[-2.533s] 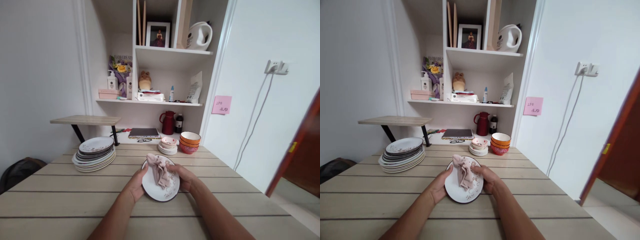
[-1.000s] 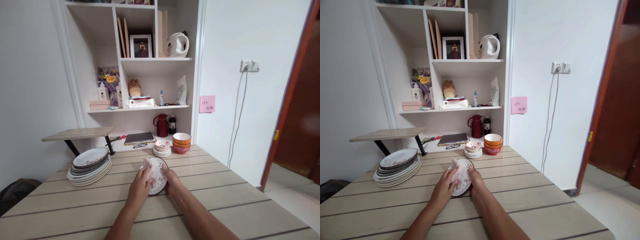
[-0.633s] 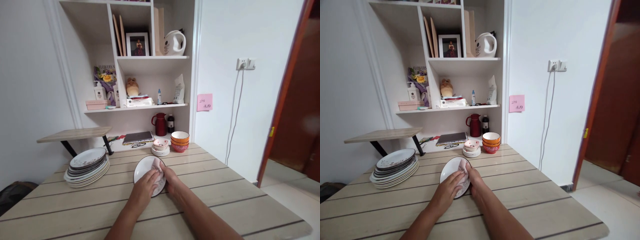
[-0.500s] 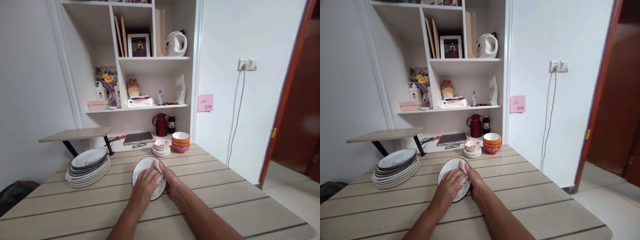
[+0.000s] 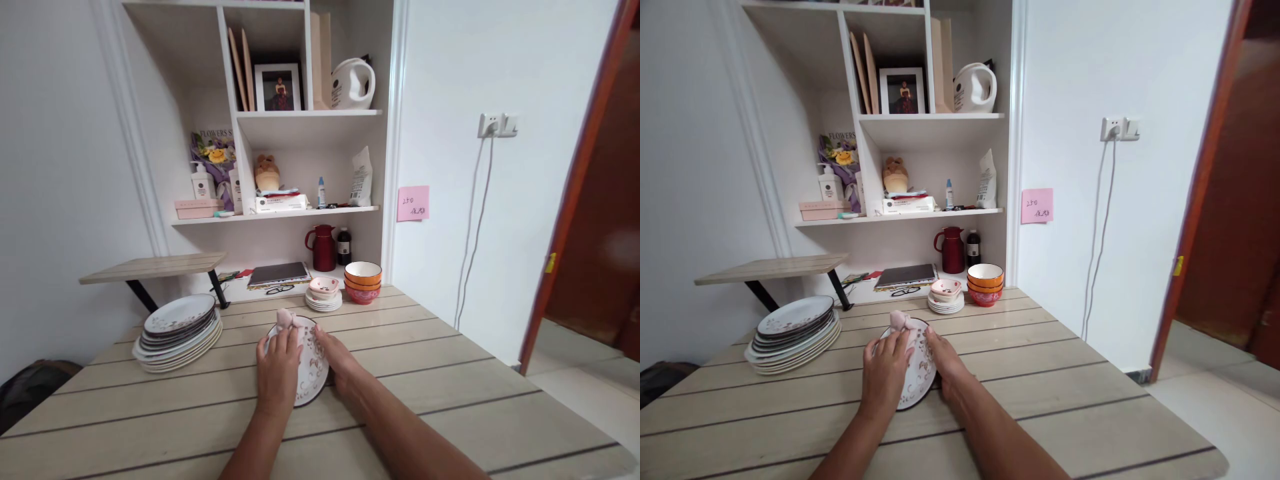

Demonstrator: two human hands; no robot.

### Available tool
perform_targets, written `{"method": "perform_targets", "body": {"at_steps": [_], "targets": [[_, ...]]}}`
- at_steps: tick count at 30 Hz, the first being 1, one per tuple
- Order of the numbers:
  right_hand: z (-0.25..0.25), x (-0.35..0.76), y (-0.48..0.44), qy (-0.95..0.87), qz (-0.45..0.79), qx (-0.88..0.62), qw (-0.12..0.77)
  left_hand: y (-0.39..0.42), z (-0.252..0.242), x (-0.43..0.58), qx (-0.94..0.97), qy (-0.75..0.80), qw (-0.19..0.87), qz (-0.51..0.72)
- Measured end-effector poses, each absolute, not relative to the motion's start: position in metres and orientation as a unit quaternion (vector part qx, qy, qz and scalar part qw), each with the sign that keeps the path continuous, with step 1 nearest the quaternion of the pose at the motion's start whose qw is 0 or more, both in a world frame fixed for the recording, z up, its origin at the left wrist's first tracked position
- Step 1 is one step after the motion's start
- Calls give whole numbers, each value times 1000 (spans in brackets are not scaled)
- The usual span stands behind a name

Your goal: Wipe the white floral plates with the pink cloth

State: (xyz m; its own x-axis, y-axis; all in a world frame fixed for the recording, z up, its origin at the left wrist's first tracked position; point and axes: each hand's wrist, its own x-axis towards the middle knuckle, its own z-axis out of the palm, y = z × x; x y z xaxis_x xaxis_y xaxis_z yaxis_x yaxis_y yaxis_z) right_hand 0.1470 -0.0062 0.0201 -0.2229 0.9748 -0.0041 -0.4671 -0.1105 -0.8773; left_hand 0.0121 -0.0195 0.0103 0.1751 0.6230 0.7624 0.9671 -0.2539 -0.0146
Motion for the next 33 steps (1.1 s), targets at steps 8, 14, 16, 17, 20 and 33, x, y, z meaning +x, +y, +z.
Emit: {"method": "perform_targets", "body": {"at_steps": [8,14,16,17,20,33], "targets": [[13,149,12,-240,677,-352,600,-22,9,9,-718,-618,205,-247],[16,157,16,-206,722,-330,572,-21,5,11,-777,-567,118,-245],[18,158,15,-209,728,-325,566,-21,5,10,-790,-548,104,-257],[19,158,15,-211,731,-321,565,-22,5,10,-798,-533,98,-262],[19,158,14,-211,736,-315,560,-24,6,10,-829,-479,87,-275],[4,138,2,-302,738,-272,539,-16,-3,12,-806,-413,80,-417]]}}
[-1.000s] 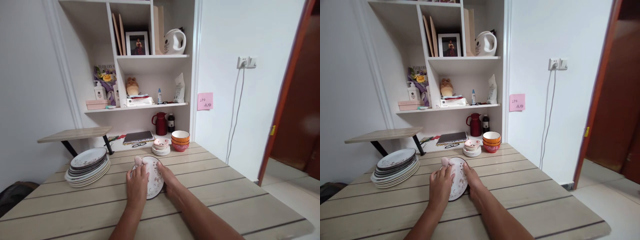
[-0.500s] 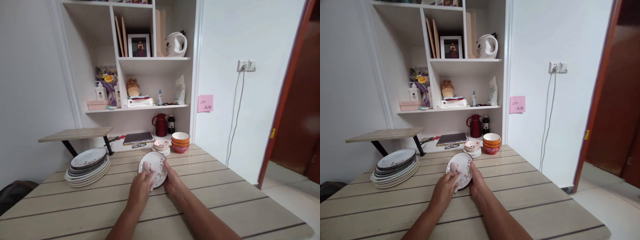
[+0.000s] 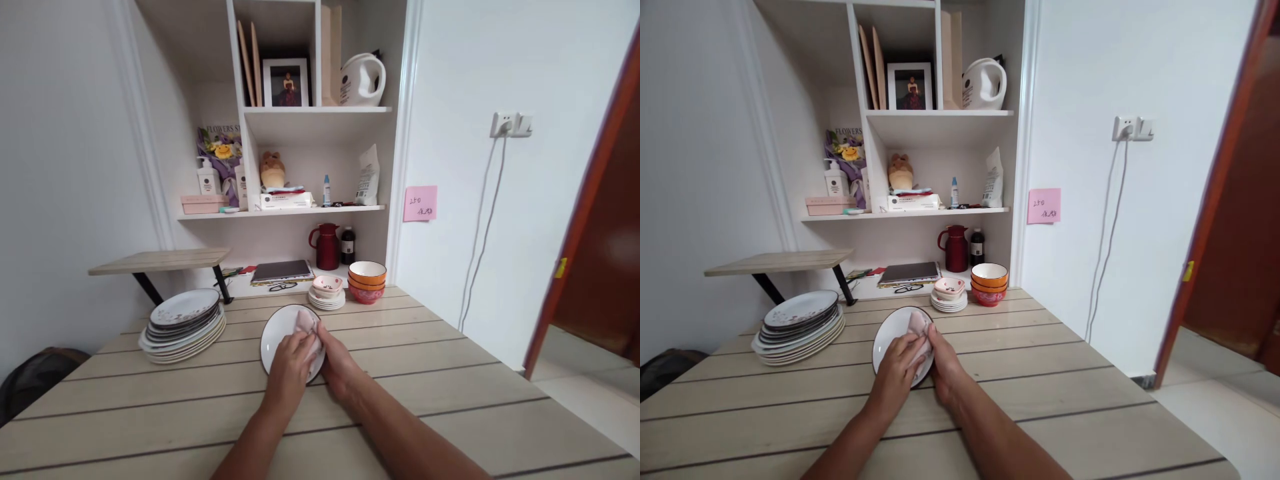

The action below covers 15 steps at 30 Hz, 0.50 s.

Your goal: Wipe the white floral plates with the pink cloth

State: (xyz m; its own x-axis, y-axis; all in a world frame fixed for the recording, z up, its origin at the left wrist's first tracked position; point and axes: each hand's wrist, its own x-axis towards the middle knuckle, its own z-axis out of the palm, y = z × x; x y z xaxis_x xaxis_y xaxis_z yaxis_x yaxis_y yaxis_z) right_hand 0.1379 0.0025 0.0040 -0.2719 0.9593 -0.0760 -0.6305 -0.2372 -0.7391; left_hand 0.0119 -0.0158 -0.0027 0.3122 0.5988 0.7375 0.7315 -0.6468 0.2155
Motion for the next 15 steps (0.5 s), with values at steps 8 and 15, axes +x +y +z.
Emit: {"method": "perform_targets", "body": {"at_steps": [8,15], "targets": [[8,147,21,-163,757,-270,572,-24,8,17,-847,-415,8,-332],[8,155,30,-199,734,-278,587,-28,13,14,-807,-508,95,-285]]}}
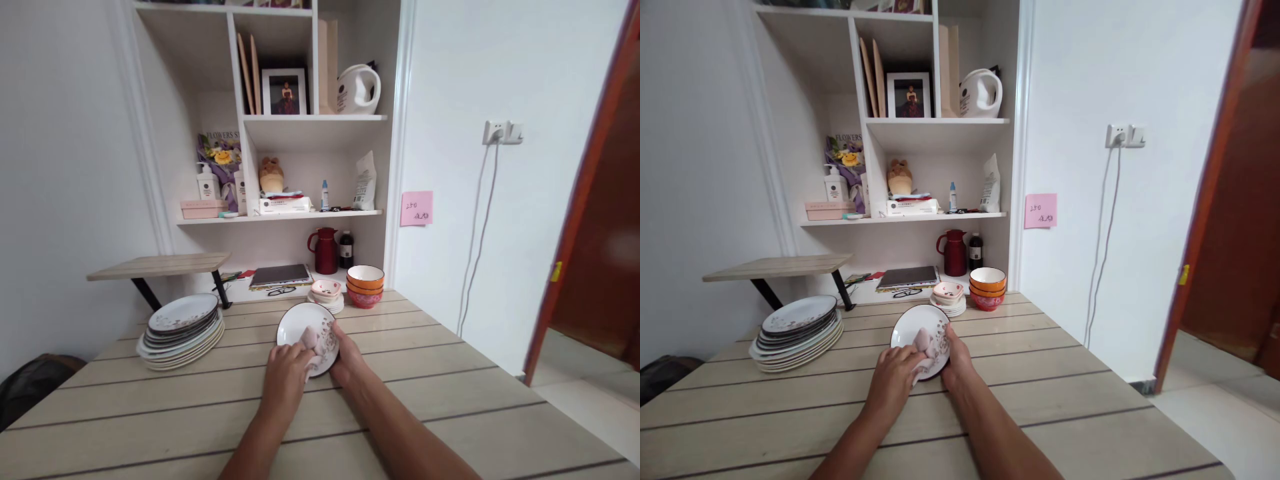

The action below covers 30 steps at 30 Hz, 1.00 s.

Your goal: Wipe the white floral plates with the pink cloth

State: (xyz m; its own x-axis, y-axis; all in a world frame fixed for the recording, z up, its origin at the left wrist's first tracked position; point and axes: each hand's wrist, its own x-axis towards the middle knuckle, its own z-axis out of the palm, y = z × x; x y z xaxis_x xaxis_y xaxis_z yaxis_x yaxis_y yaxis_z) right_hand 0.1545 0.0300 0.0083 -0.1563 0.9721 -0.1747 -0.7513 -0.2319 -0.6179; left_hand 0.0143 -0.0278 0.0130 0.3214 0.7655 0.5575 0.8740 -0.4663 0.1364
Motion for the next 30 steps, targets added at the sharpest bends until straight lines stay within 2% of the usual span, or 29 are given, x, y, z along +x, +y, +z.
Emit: {"method": "perform_targets", "body": {"at_steps": [5,8,12,17,22,30], "targets": [[8,151,22,-217,713,-343,572,-24,14,-1,-720,-591,191,-308],[11,148,12,-266,717,-358,536,-19,12,-13,-693,-612,202,-325],[15,143,-1,-337,717,-340,507,-10,4,-23,-687,-603,167,-371],[14,138,-5,-369,703,-301,529,1,-10,-21,-715,-543,100,-429],[9,139,2,-343,717,-269,544,0,-13,-9,-789,-465,20,-401],[9,145,13,-232,749,-312,537,-22,5,10,-833,-411,-28,-369]]}}
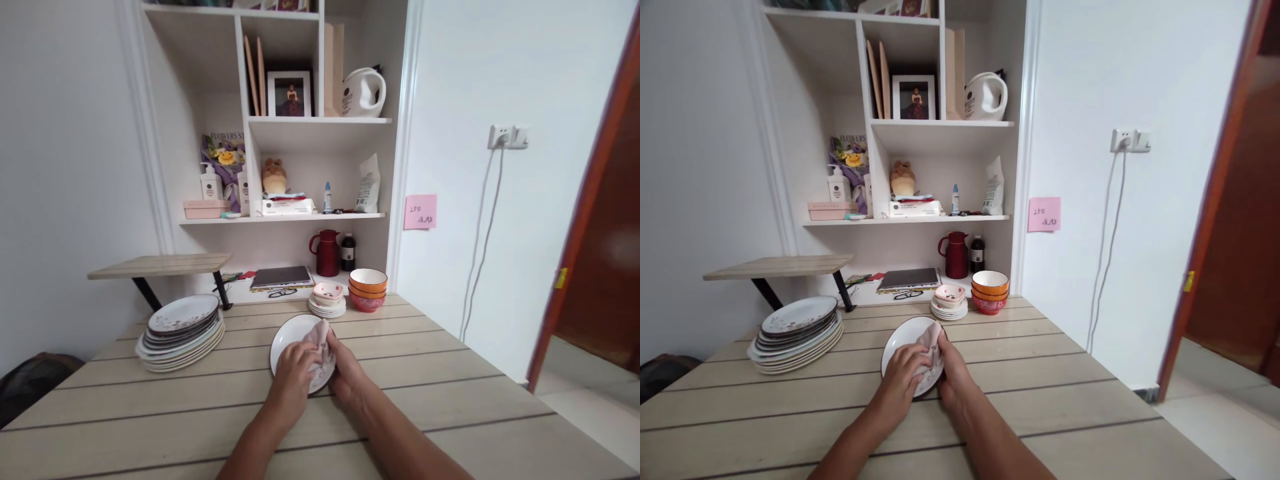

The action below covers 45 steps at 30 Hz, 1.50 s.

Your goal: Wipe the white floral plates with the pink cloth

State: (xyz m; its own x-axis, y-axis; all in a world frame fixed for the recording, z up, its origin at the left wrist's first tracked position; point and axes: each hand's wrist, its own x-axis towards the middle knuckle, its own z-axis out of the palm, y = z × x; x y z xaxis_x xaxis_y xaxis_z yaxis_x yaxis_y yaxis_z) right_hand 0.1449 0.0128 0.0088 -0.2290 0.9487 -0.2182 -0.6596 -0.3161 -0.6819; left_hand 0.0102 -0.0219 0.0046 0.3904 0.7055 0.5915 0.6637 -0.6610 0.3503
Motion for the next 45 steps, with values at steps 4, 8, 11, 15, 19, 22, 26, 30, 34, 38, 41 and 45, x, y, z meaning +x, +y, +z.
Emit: {"method": "perform_targets", "body": {"at_steps": [4,8,11,15,19,22,26,30,34,38,41,45], "targets": [[11,147,15,-216,747,-308,548,-24,8,11,828,430,49,357],[13,150,14,-228,759,-297,532,-17,0,6,815,436,75,374],[12,150,12,-251,757,-289,530,-12,-8,5,799,445,93,392],[12,150,10,-280,754,-283,522,-10,-12,6,779,458,99,417],[15,147,5,-287,740,-316,521,-7,-9,2,767,463,95,434],[17,145,1,-289,732,-335,518,-5,-5,-4,749,480,52,455],[14,144,3,-283,728,-322,535,-6,-5,-5,766,464,34,444],[11,145,7,-270,725,-314,551,-7,-8,-1,789,439,49,428],[10,145,6,-286,736,-293,538,-6,-9,0,776,442,57,446],[12,144,2,-308,735,-303,523,-7,-8,3,758,452,61,467],[11,143,1,-308,725,-315,530,-12,-6,10,758,447,74,469],[10,143,5,-276,716,-332,548,-21,2,16,807,388,119,429]]}}
